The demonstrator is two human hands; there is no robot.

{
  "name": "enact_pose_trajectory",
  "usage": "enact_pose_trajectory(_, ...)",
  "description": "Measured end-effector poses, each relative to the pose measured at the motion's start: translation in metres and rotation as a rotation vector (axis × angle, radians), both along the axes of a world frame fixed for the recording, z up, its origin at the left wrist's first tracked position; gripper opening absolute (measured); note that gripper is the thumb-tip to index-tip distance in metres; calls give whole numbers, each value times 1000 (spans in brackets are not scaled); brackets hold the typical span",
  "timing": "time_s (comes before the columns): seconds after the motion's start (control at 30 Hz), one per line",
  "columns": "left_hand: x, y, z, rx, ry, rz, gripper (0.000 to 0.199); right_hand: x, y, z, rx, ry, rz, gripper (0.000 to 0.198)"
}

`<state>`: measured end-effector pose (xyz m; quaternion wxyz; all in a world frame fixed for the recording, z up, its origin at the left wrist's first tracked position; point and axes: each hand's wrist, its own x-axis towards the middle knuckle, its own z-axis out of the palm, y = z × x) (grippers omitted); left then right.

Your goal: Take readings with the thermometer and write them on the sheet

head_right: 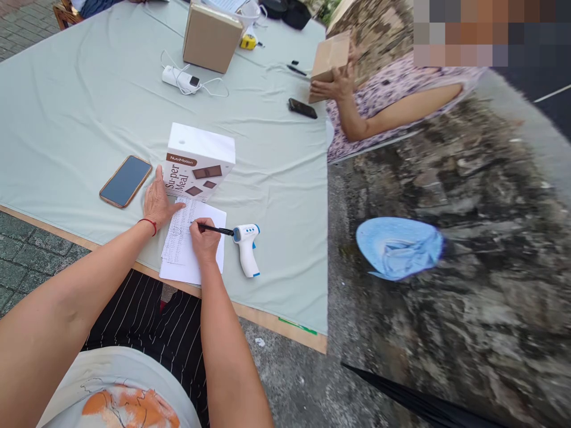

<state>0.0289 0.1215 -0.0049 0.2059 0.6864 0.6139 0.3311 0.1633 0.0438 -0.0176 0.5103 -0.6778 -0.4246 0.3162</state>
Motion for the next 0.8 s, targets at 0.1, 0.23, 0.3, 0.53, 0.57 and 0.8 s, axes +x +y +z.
enact_pose_trajectory(0.1,0,1,0,4,4,-1,124,0,0,0,9,6,11,16)
enact_pose_trajectory(0.23,0,1,0,6,9,-2,123,0,0,-1,7,-19,4,15)
enact_pose_trajectory(0.3,0,0,0,5,11,-3,122,1,0,-2,3,-28,10,15)
enact_pose_trajectory(0.53,0,1,-1,16,9,11,121,1,0,-2,-8,-54,-30,15)
enact_pose_trajectory(0.57,0,1,-1,20,5,11,120,1,0,-2,-11,-61,-29,15)
enact_pose_trajectory(0.8,0,0,1,20,2,11,119,1,0,-1,-4,-52,-7,14)
